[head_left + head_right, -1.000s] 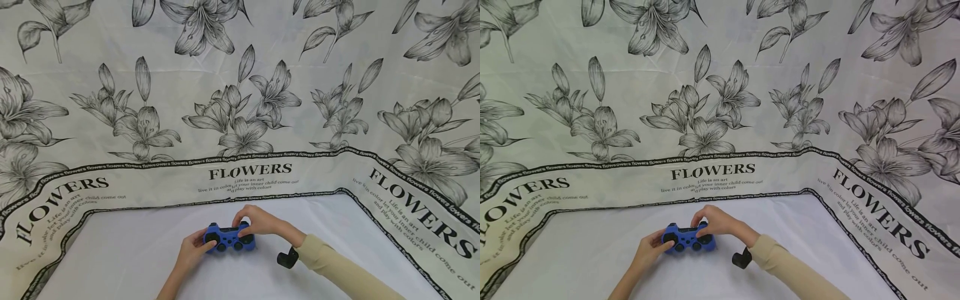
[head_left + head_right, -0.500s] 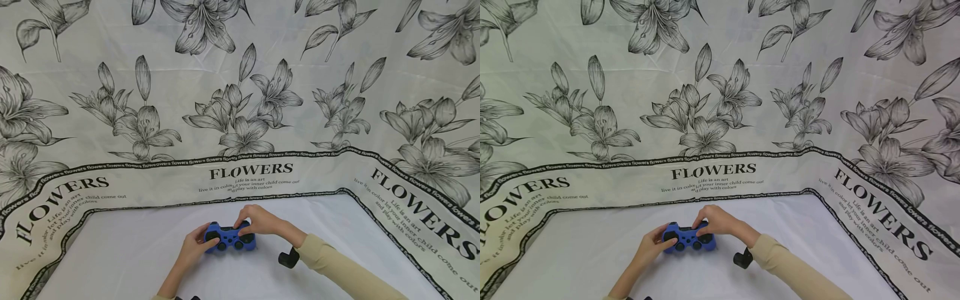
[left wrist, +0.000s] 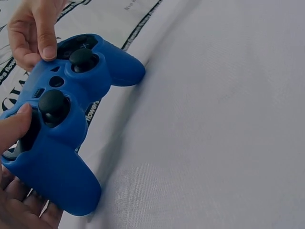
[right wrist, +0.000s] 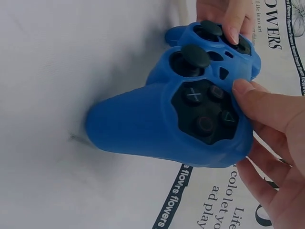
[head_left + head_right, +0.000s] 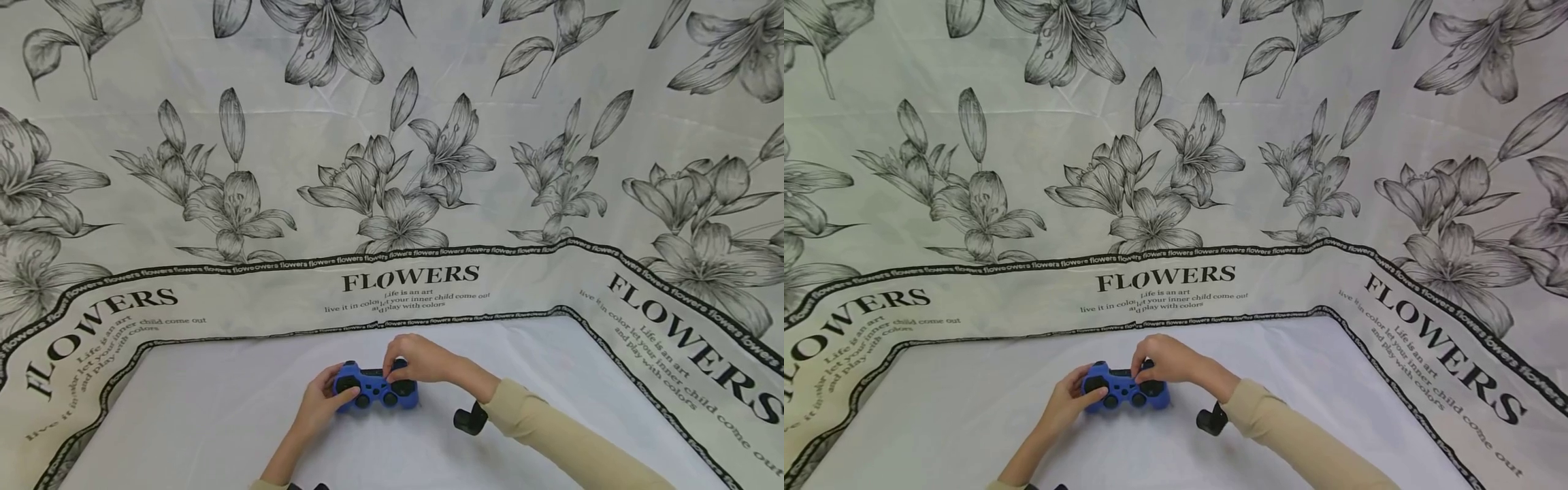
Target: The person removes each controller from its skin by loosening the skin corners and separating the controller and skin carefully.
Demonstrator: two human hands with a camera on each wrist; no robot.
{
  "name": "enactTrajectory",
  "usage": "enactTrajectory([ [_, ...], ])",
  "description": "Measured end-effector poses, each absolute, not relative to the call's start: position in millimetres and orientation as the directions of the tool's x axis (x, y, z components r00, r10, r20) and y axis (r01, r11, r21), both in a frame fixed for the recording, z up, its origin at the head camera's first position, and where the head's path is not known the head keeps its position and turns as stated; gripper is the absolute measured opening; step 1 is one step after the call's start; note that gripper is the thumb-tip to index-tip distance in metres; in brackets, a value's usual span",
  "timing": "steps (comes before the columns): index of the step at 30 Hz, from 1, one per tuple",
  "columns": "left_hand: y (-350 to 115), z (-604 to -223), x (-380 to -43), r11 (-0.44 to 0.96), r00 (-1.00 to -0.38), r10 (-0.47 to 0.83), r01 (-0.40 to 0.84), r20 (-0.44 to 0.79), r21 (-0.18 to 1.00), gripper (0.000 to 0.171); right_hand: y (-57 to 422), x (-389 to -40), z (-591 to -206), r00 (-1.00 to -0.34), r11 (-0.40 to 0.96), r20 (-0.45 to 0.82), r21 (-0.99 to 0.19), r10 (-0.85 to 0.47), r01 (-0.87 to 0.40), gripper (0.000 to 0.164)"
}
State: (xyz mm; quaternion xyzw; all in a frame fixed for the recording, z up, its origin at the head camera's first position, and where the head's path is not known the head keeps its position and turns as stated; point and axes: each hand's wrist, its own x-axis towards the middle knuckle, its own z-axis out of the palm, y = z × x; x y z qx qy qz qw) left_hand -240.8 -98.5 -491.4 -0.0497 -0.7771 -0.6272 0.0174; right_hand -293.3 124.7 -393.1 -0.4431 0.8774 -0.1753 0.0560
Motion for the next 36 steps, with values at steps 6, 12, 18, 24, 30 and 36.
enactTrajectory([
  [6,-98,-492,-243,0.211,-0.993,0.077,0.102,0.088,0.972,0.061,124,-297,-392,-0.570,0.531,0.004,-0.355,-0.822,-0.769,0.007],
  [12,-99,-491,-245,0.225,-0.986,0.146,0.109,0.077,0.968,0.065,123,-298,-387,-0.537,0.518,-0.043,-0.337,-0.842,-0.786,0.006],
  [18,-99,-490,-246,0.228,-0.984,0.159,0.120,0.085,0.966,0.066,118,-302,-380,-0.502,0.513,-0.110,-0.251,-0.858,-0.821,0.006],
  [24,-101,-488,-247,0.263,-0.978,0.189,0.136,0.087,0.955,0.067,106,-301,-367,-0.487,0.519,-0.230,-0.103,-0.842,-0.849,0.004],
  [30,-104,-486,-248,0.276,-0.966,0.239,0.165,0.098,0.947,0.067,95,-299,-361,-0.513,0.542,-0.304,-0.012,-0.803,-0.841,0.006],
  [36,-106,-489,-248,0.301,-0.962,0.249,0.188,0.114,0.935,0.067,99,-307,-366,-0.468,0.531,-0.331,-0.131,-0.819,-0.837,0.007],
])
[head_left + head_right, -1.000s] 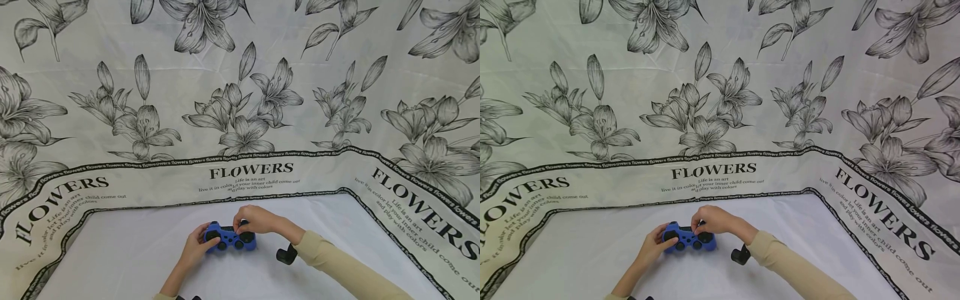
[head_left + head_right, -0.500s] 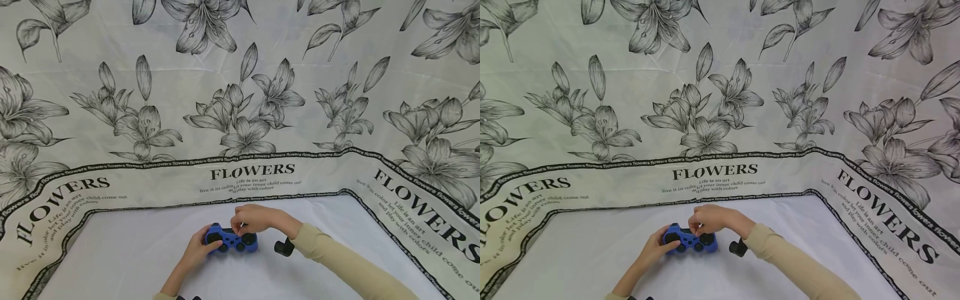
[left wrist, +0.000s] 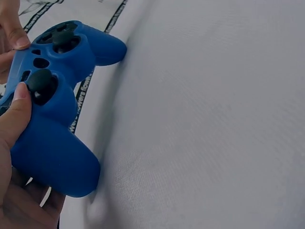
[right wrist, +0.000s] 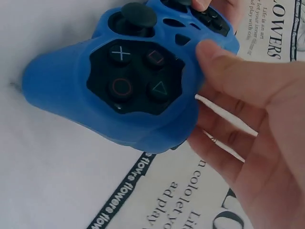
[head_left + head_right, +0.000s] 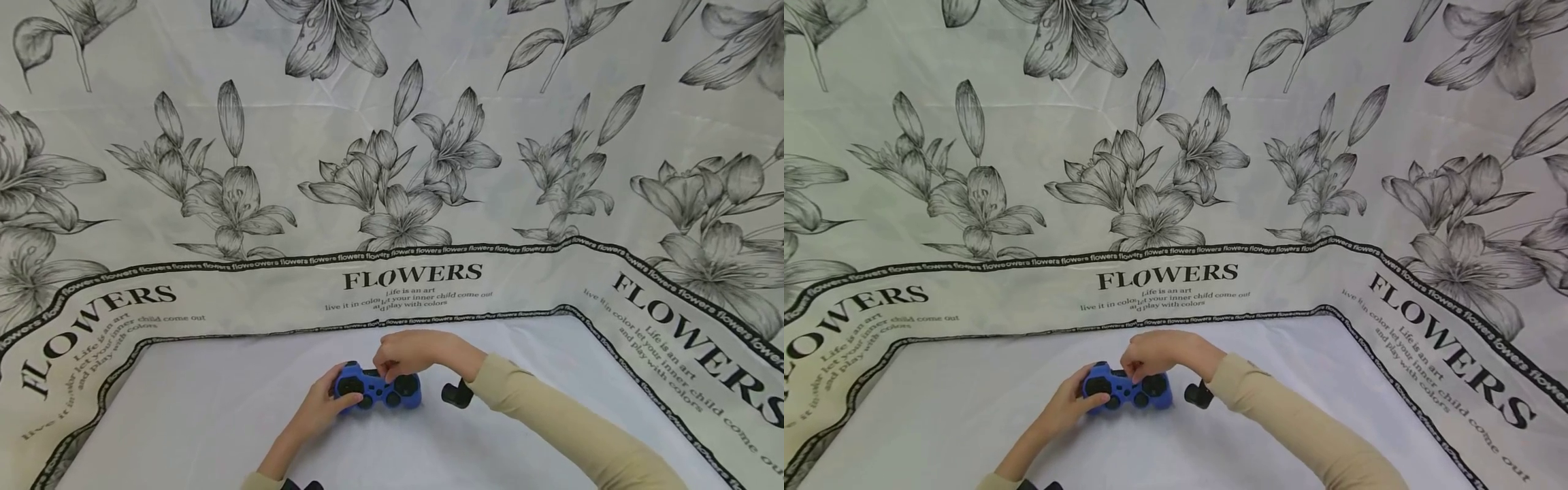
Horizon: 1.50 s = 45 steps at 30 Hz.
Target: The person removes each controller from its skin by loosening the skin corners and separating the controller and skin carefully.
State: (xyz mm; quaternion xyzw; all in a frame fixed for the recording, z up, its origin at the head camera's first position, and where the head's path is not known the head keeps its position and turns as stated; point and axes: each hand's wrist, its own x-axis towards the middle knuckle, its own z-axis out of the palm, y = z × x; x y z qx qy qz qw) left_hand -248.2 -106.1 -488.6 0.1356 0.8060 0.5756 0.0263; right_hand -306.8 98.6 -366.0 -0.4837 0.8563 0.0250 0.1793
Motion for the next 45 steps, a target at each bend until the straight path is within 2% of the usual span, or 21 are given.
enactTrajectory([
  [4,-107,-491,-249,0.318,-0.957,0.250,0.223,0.145,0.922,0.068,103,-314,-370,-0.385,0.468,-0.309,-0.267,-0.869,-0.842,0.010],
  [8,-108,-492,-249,0.332,-0.952,0.250,0.254,0.175,0.909,0.069,104,-317,-371,-0.310,0.388,-0.262,-0.345,-0.914,-0.854,0.010],
  [16,-108,-491,-247,0.353,-0.950,0.245,0.276,0.196,0.894,0.069,107,-321,-369,-0.243,0.319,-0.228,-0.410,-0.943,-0.855,0.009],
  [21,-108,-489,-248,0.353,-0.940,0.272,0.297,0.206,0.887,0.069,110,-324,-371,-0.255,0.325,-0.219,-0.402,-0.942,-0.856,0.009],
  [28,-110,-487,-250,0.369,-0.924,0.326,0.321,0.202,0.872,0.067,105,-322,-370,-0.323,0.381,-0.220,-0.327,-0.921,-0.865,0.012],
  [35,-109,-487,-253,0.374,-0.908,0.359,0.353,0.217,0.858,0.068,103,-322,-371,-0.377,0.476,-0.310,-0.370,-0.873,-0.797,0.012],
  [45,-114,-492,-252,0.380,-0.900,0.367,0.375,0.234,0.845,0.067,106,-324,-381,-0.370,0.451,-0.261,-0.444,-0.892,-0.774,0.014],
])
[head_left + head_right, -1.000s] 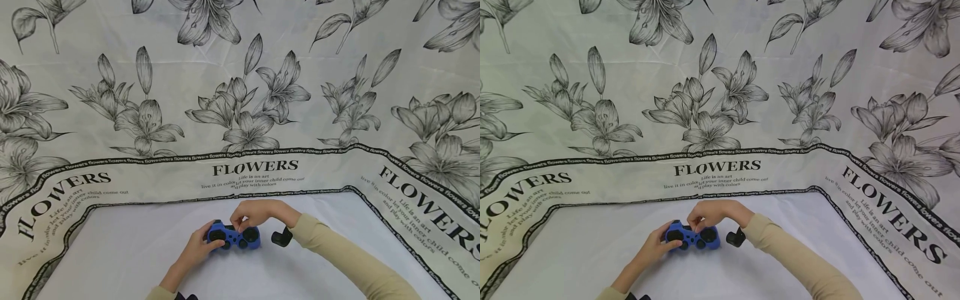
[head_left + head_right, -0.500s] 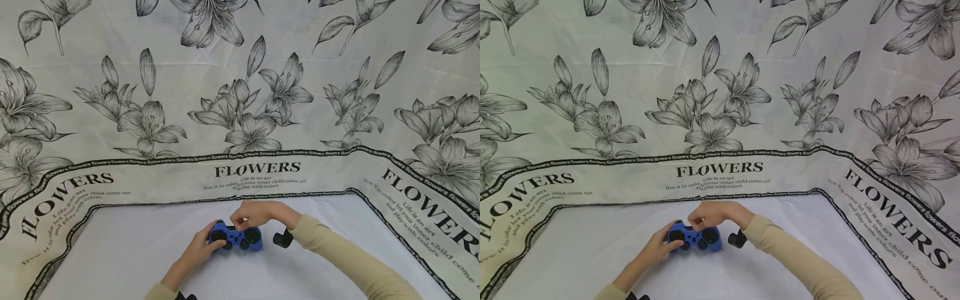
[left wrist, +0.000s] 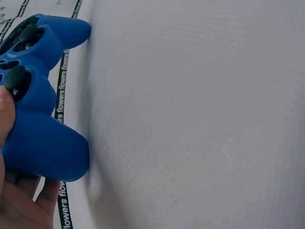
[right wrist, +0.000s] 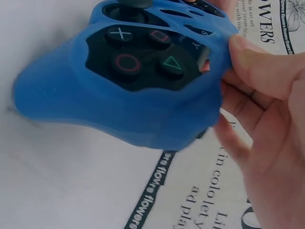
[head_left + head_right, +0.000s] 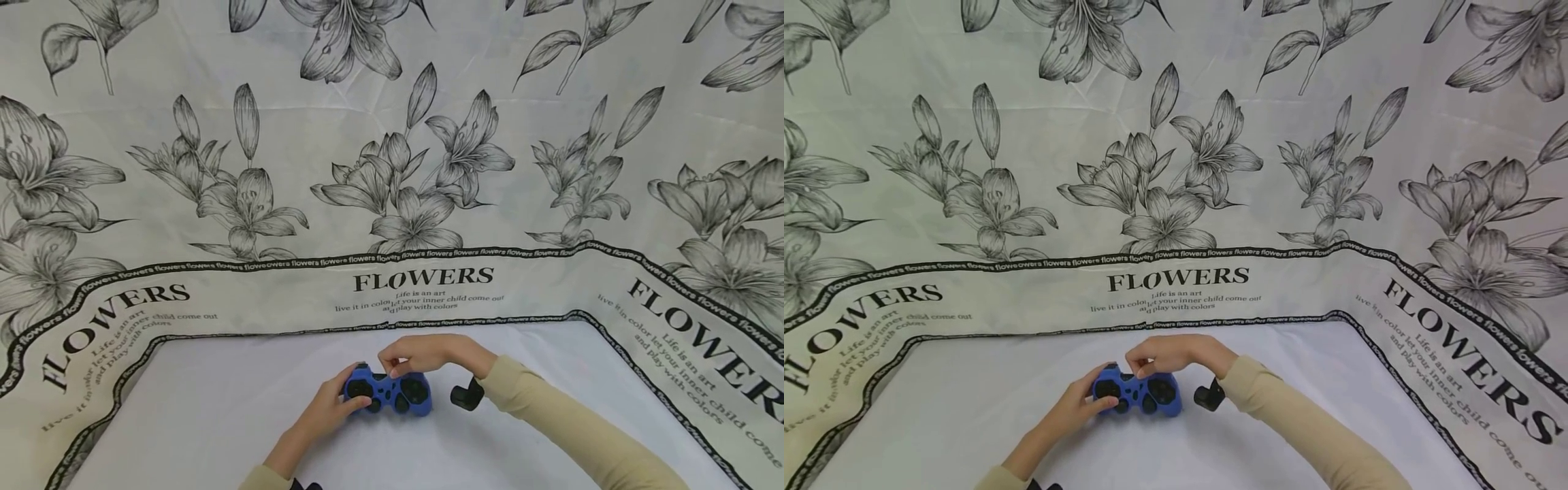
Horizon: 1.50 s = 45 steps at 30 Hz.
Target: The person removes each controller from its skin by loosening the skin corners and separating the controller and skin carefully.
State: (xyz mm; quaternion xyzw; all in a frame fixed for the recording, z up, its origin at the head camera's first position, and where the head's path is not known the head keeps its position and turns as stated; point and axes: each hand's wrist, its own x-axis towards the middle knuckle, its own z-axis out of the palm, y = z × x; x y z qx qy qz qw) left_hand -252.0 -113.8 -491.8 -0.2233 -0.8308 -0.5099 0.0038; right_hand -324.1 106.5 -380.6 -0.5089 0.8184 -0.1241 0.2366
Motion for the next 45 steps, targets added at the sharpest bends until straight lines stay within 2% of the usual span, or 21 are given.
enactTrajectory([
  [7,-114,-495,-249,0.370,-0.895,0.375,0.383,0.241,0.846,0.066,111,-323,-387,-0.402,0.459,-0.220,-0.421,-0.889,-0.783,0.014],
  [14,-115,-491,-249,0.351,-0.891,0.383,0.383,0.242,0.855,0.065,112,-328,-386,-0.370,0.433,-0.225,-0.439,-0.901,-0.787,0.015],
  [21,-116,-491,-252,0.355,-0.893,0.393,0.367,0.219,0.860,0.066,114,-329,-385,-0.385,0.454,-0.243,-0.402,-0.890,-0.795,0.016],
  [30,-115,-491,-252,0.375,-0.901,0.379,0.359,0.212,0.855,0.066,116,-326,-381,-0.362,0.416,-0.207,-0.390,-0.909,-0.821,0.016],
  [39,-115,-493,-253,0.383,-0.902,0.372,0.365,0.221,0.848,0.066,122,-322,-379,-0.394,0.438,-0.197,-0.318,-0.898,-0.841,0.014],
  [42,-116,-494,-253,0.380,-0.900,0.378,0.363,0.215,0.851,0.064,123,-322,-379,-0.373,0.409,-0.170,-0.311,-0.912,-0.858,0.013],
  [45,-117,-494,-254,0.376,-0.896,0.394,0.362,0.207,0.853,0.060,124,-322,-380,-0.322,0.348,-0.134,-0.304,-0.937,-0.887,0.013],
])
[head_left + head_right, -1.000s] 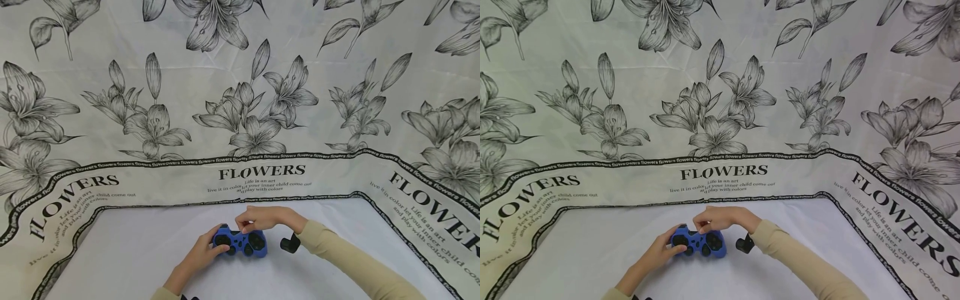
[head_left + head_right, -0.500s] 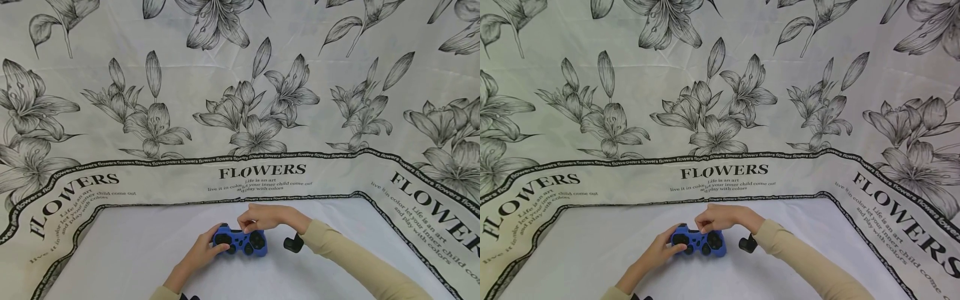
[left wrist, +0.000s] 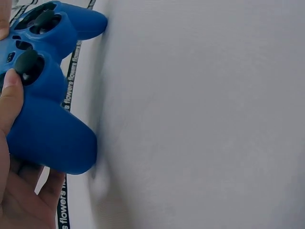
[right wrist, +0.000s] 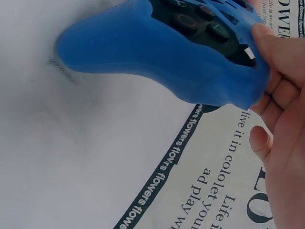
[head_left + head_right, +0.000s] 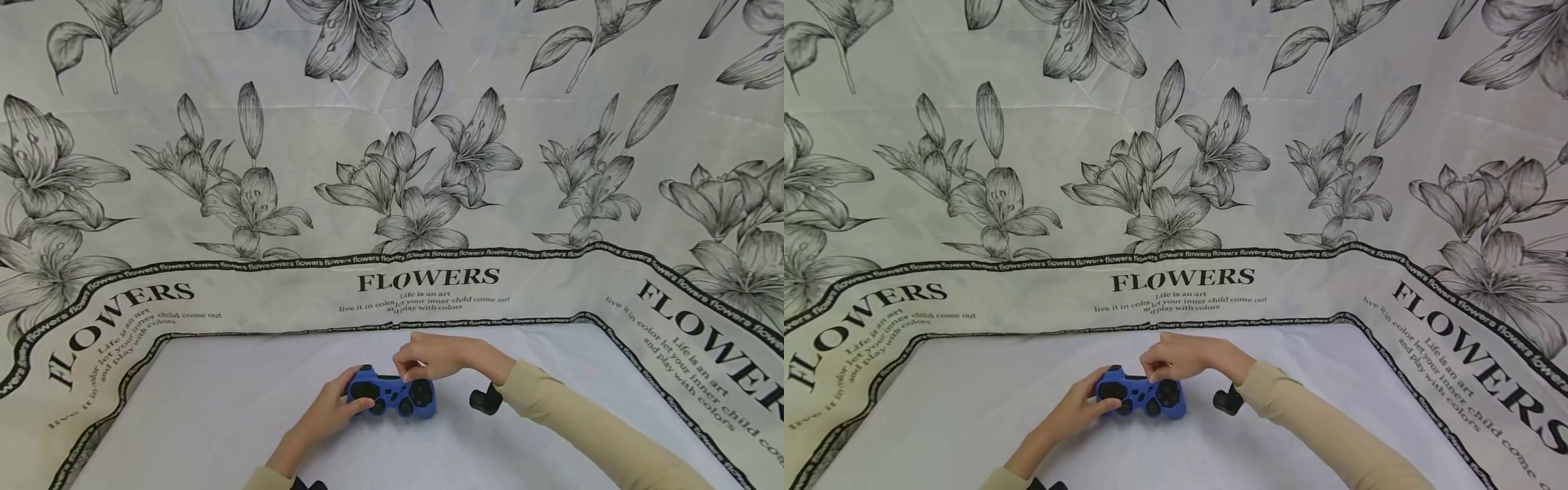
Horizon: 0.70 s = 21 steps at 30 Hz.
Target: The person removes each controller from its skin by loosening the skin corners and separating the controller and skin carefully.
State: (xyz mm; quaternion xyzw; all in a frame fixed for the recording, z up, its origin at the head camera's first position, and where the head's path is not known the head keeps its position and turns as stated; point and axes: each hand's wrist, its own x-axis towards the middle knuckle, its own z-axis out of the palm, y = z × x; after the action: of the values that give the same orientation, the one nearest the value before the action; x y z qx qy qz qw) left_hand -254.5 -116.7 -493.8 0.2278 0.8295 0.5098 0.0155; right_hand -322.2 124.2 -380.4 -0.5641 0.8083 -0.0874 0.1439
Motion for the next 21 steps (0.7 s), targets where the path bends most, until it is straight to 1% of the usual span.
enactTrajectory([
  [2,-117.9,-492.1,-255.7,0.373,-0.891,0.407,0.365,0.203,0.853,0.057,124.0,-323.3,-380.9,-0.293,0.315,-0.117,-0.285,-0.949,-0.905,0.012],
  [5,-119.2,-489.0,-257.0,0.373,-0.885,0.423,0.367,0.196,0.852,0.055,123.8,-325.0,-381.7,-0.279,0.299,-0.116,-0.236,-0.953,-0.924,0.011],
  [9,-119.3,-486.0,-257.5,0.365,-0.885,0.427,0.356,0.185,0.860,0.055,123.4,-327.5,-381.9,-0.299,0.319,-0.129,-0.179,-0.946,-0.931,0.011],
  [14,-119.4,-486.0,-257.6,0.364,-0.889,0.419,0.351,0.185,0.863,0.056,124.8,-327.6,-380.5,-0.330,0.351,-0.140,-0.161,-0.933,-0.923,0.010],
  [21,-119.5,-489.0,-257.0,0.357,-0.886,0.420,0.359,0.195,0.862,0.056,133.1,-323.3,-382.8,-0.333,0.342,-0.085,-0.149,-0.939,-0.928,0.009],
])
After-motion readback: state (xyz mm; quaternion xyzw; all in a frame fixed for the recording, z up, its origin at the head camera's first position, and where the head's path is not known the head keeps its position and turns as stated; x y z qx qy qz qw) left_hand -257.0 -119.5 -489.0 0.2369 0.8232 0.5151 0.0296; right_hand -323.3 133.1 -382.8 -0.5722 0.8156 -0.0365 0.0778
